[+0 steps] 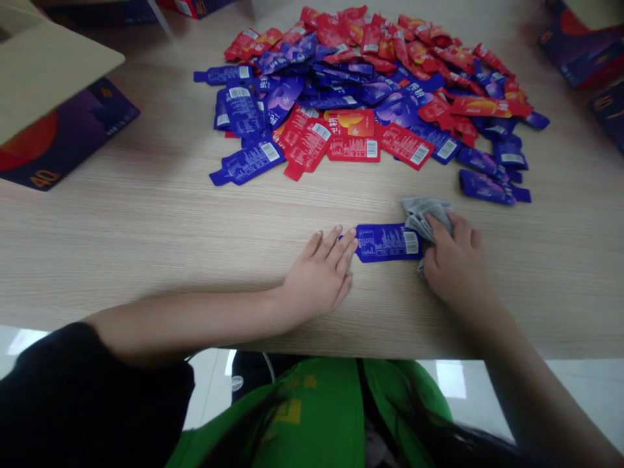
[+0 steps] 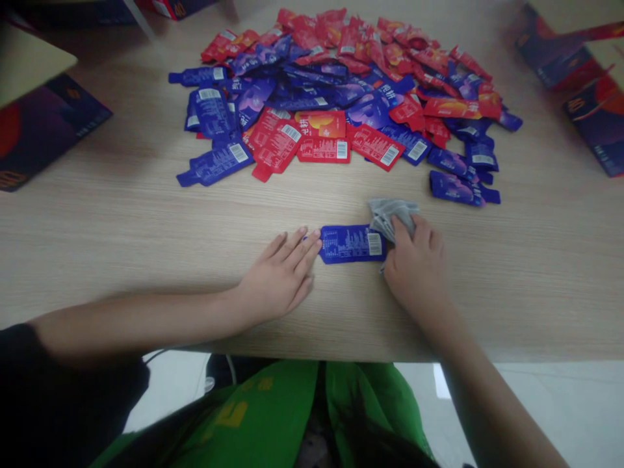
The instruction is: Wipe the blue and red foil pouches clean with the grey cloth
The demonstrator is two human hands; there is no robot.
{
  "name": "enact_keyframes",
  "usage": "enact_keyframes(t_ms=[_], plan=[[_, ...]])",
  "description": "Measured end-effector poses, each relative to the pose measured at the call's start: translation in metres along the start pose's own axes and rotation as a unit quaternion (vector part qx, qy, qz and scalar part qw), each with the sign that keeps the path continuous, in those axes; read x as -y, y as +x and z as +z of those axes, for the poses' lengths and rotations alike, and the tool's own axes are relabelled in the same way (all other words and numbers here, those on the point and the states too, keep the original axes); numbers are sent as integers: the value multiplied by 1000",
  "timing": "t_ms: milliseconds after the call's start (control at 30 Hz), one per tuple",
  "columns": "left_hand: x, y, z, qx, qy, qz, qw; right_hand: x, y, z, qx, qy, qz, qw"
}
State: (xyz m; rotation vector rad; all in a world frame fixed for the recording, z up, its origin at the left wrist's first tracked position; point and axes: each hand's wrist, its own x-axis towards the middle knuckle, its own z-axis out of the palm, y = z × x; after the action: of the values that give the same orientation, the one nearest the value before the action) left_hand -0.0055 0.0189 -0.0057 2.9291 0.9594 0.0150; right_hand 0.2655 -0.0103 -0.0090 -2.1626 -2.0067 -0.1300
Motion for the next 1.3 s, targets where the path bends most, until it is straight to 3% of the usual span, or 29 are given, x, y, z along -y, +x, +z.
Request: enact_keyframes(t_ms=[133, 267, 367, 433, 600, 833, 933, 1000, 1100, 1200, 1300], plan=[[1, -1, 3, -11, 0, -2, 1000, -4, 19, -17, 28, 36, -23, 999], [2, -1, 4, -24, 8, 3, 1000, 48, 23, -26, -16, 102, -74, 992], [2, 0, 2, -19, 8, 6, 1000, 90, 11, -14, 11, 92, -113, 989], [2, 0, 1, -12, 7, 6, 1000, 102, 3, -5, 32, 69, -129, 989], [0, 1, 0, -21, 13, -3, 1000, 84, -4, 0, 28, 19, -86, 996], [1, 1, -1, -4, 7, -6, 1000, 17, -8, 1, -4, 13, -5, 1000], [2, 0, 1, -5, 1, 3, 1000, -2, 0, -5, 4, 64, -22, 998], [3, 0, 1, -9, 0, 5, 1000, 5, 4, -13, -11, 101, -46, 994], [3, -1, 2, -23, 0, 5, 1000, 42, 4, -19, -30, 128, -85, 988], [3, 0, 1, -27, -3, 10, 1000, 81, -5, -13, 16, 106, -117, 987], [4, 0, 1, -23, -3, 10, 1000, 91, -13, -6, 52, 59, -128, 989]])
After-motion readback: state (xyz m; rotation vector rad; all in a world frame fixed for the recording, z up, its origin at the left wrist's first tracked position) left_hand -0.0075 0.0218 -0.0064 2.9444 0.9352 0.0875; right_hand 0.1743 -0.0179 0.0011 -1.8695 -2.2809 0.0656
